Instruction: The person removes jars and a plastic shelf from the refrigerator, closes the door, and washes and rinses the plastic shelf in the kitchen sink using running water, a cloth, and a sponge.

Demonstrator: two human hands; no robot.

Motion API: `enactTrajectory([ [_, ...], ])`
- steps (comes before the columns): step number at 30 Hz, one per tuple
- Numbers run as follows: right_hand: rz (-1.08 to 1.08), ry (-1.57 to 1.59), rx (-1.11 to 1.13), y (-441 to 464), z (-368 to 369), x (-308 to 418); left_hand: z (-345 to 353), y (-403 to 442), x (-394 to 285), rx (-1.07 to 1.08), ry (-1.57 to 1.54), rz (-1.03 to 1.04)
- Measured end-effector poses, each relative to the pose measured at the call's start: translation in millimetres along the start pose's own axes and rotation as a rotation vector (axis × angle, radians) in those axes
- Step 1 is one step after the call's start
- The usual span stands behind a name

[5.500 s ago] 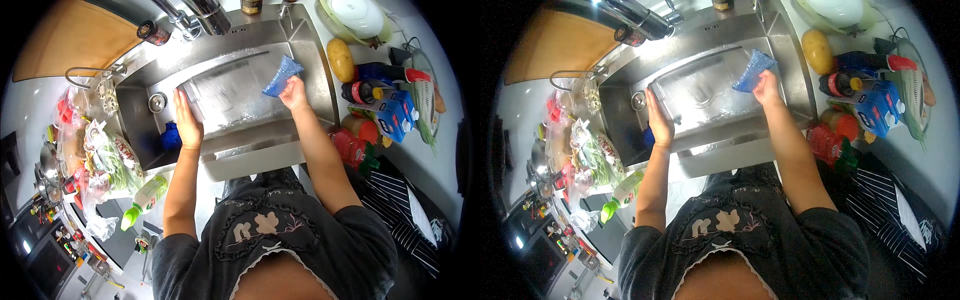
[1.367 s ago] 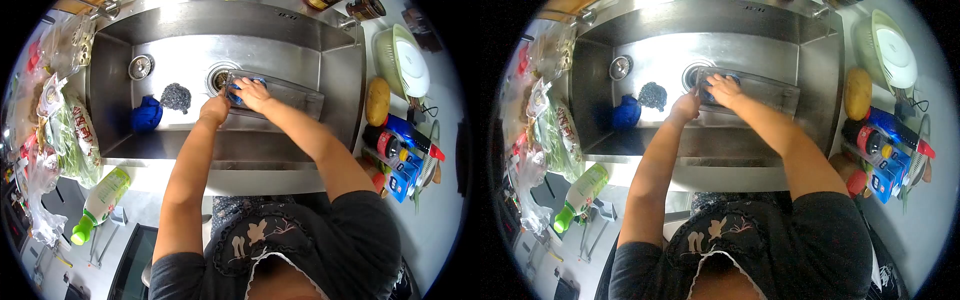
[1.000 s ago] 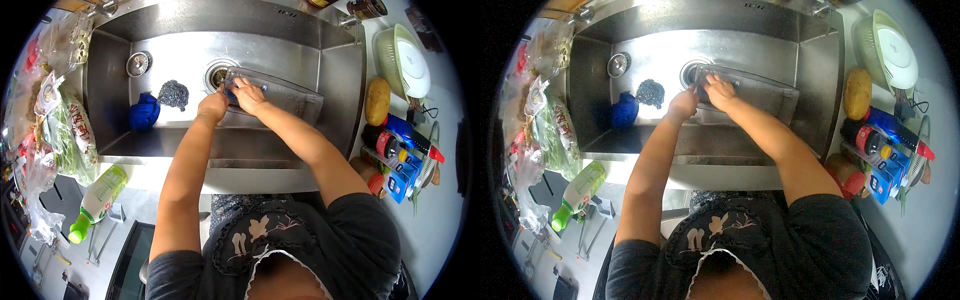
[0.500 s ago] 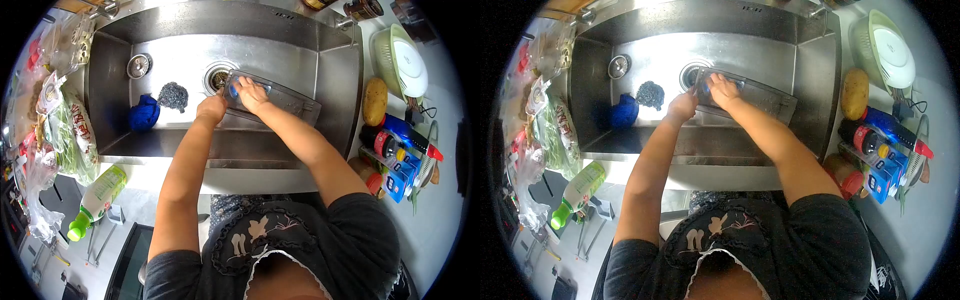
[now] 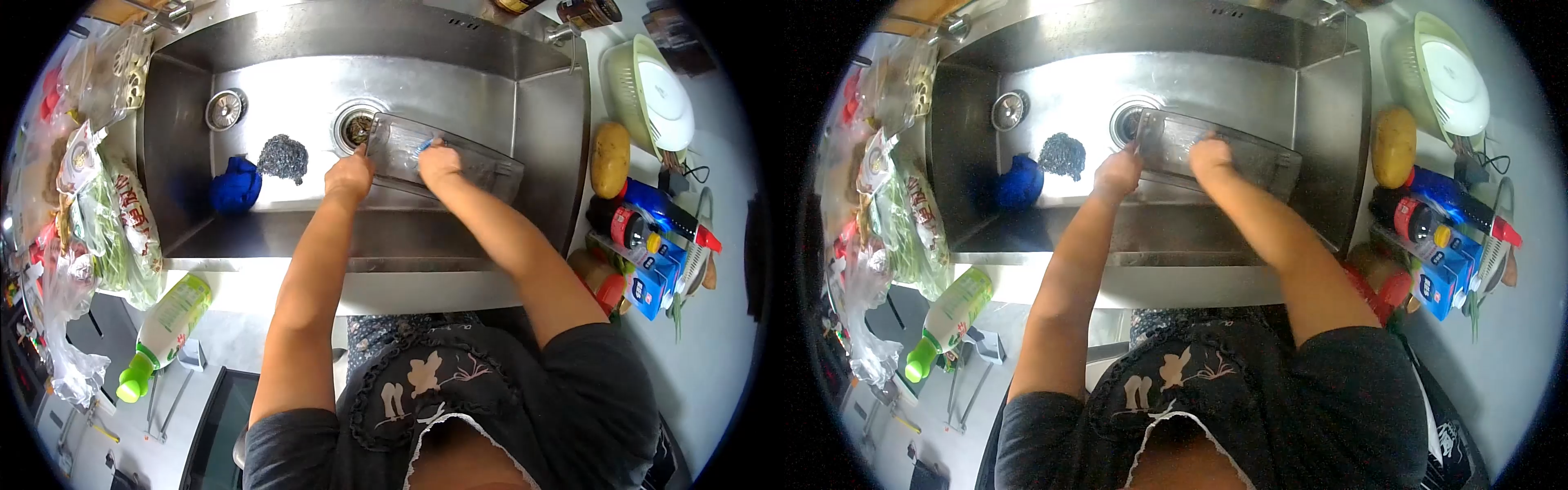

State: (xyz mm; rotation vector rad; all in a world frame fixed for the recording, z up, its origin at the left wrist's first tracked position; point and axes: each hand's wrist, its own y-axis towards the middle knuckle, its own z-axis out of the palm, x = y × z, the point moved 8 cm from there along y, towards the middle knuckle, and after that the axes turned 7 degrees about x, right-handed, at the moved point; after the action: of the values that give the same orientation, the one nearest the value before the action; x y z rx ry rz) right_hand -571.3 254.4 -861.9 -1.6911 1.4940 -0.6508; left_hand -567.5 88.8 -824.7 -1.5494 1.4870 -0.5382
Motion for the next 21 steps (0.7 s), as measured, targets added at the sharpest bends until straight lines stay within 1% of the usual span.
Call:
enactTrajectory([
  [1,-0.015,0.041,-0.019,-17,-8,-7,2,3,1,-0.004,0.047,0.032],
  [2,-0.067,0.061,-0.123,-15,-11,-5,4,6,-1,-0.012,0.09,0.064],
  [4,-0.179,0.099,-0.33,-9,-10,2,2,5,-1,0.019,0.01,0.023],
  [5,-0.26,0.089,-0.367,-17,-27,21,1,1,-2,0.037,-0.031,0.0],
  [8,-0.251,0.193,-0.528,-13,-50,58,2,3,-4,-0.042,-0.067,0.074],
  [10,-0.323,0.422,-0.504,-16,-48,54,4,10,3,-0.053,-0.077,0.065],
  [11,-0.455,0.377,-0.347,-16,-39,56,5,9,3,-0.053,-0.076,0.067],
  [14,-0.631,0.239,-0.201,-26,-26,61,7,6,-2,0.024,-0.029,0.041],
  [15,-0.645,0.158,-0.297,-18,-19,58,8,6,-4,0.034,-0.023,0.047],
  [17,-0.461,0.247,-0.407,-15,-33,47,9,7,-1,0.047,-0.018,0.048],
  [18,-0.372,0.284,-0.468,-12,-43,44,5,11,-3,0.02,0.049,0.079],
  [19,-0.327,0.313,-0.511,-13,-46,48,8,16,-3,0.0,0.116,0.113],
  [20,-0.351,0.494,-0.517,-8,-41,49,14,19,0,-0.013,0.134,0.126],
  [21,-0.434,0.668,-0.351,3,-29,52,19,21,2,-0.026,0.151,0.139],
])
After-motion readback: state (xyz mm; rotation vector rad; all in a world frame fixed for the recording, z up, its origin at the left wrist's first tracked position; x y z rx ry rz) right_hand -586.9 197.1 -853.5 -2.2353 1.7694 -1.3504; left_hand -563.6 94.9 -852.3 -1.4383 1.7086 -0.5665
